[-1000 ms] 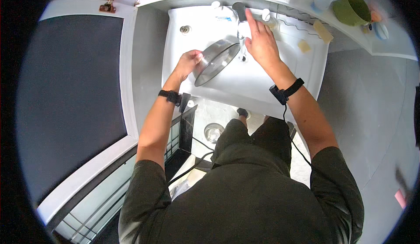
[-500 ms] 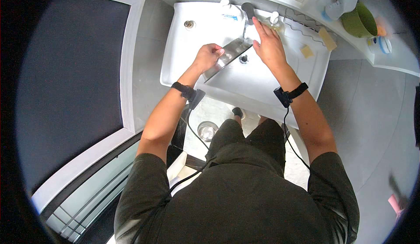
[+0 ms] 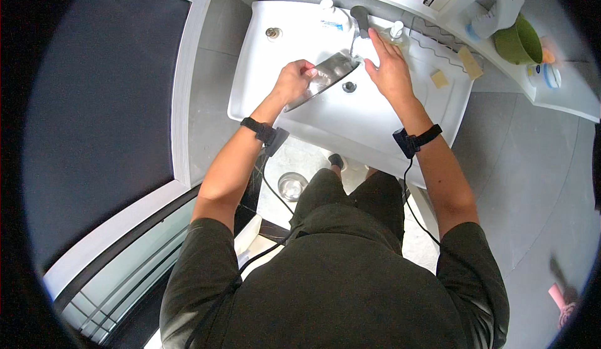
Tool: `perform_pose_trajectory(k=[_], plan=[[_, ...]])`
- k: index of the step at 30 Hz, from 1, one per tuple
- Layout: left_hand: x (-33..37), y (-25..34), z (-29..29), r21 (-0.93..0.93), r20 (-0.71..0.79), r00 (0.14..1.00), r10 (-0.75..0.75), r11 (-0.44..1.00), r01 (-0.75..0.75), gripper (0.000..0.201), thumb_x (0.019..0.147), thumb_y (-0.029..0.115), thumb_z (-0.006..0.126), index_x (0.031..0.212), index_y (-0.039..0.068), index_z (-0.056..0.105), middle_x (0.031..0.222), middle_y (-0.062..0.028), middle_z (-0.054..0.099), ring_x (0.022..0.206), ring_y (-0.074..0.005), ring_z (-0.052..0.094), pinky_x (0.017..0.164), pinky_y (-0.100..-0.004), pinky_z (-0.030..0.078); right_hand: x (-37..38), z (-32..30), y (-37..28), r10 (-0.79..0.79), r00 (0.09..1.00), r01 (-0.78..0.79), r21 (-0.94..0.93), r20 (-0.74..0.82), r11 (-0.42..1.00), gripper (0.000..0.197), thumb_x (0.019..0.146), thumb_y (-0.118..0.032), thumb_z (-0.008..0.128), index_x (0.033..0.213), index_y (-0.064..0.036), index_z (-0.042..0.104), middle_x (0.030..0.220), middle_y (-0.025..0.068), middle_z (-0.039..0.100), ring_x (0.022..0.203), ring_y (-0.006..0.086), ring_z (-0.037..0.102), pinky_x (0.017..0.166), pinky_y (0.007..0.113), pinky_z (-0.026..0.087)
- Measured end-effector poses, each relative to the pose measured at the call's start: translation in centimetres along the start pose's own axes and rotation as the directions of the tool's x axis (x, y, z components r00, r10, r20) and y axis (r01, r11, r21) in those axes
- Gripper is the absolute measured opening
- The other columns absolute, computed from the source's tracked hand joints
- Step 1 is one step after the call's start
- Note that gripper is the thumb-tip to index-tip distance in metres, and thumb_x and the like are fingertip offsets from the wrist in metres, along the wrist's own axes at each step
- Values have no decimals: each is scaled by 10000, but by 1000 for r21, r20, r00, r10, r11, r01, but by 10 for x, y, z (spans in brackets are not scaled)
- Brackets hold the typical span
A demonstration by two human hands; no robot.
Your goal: The person picks up two metal bowls from the floor, carries them to a bathroom sink, and washes them with water and a white soap bar before placing them on a counter.
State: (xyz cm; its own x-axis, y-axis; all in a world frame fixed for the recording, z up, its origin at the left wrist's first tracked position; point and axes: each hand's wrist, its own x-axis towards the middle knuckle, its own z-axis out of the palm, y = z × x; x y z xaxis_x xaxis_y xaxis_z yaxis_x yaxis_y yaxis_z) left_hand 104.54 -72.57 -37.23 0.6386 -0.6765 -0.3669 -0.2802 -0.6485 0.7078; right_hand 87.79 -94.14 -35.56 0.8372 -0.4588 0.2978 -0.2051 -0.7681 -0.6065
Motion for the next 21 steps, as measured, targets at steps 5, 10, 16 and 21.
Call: perform_pose_trajectory(k=[5,10,16,21], plan=[[-10,3,11,65,-61,991,119,991,-115,177,953,135,654,1031,-25,651,768,-110,647,669,-183,593,650,-328,499,-1,2,2,-2,1000,2,-3,13,1000,725,839,-134,719,1490,-101,403,1346,168,587,1184,360,568,1021,406,460],[-28,2,22,163,-102,943,317,941,-298,119,871,37,618,978,-10,641,969,-193,653,930,-410,632,797,-449,504,-6,1,7,-44,999,44,12,-19,999,732,840,-135,720,1496,-112,398,1337,173,591,1173,366,570,1006,410,469],[-34,-3,23,197,-64,943,328,930,-310,159,863,9,591,1015,9,636,987,-188,635,970,-398,618,813,-462,498,-9,2,4,56,995,-63,97,77,993,791,840,-144,722,1521,-72,326,1462,187,489,1284,359,516,1078,402,432],[-52,-12,40,253,-2,914,405,885,-391,149,868,124,665,969,22,627,917,-159,626,909,-384,621,762,-456,499,-7,7,-1,287,951,-308,294,114,905,786,847,-155,749,1525,-98,355,1451,185,512,1275,307,560,1014,357,479]])
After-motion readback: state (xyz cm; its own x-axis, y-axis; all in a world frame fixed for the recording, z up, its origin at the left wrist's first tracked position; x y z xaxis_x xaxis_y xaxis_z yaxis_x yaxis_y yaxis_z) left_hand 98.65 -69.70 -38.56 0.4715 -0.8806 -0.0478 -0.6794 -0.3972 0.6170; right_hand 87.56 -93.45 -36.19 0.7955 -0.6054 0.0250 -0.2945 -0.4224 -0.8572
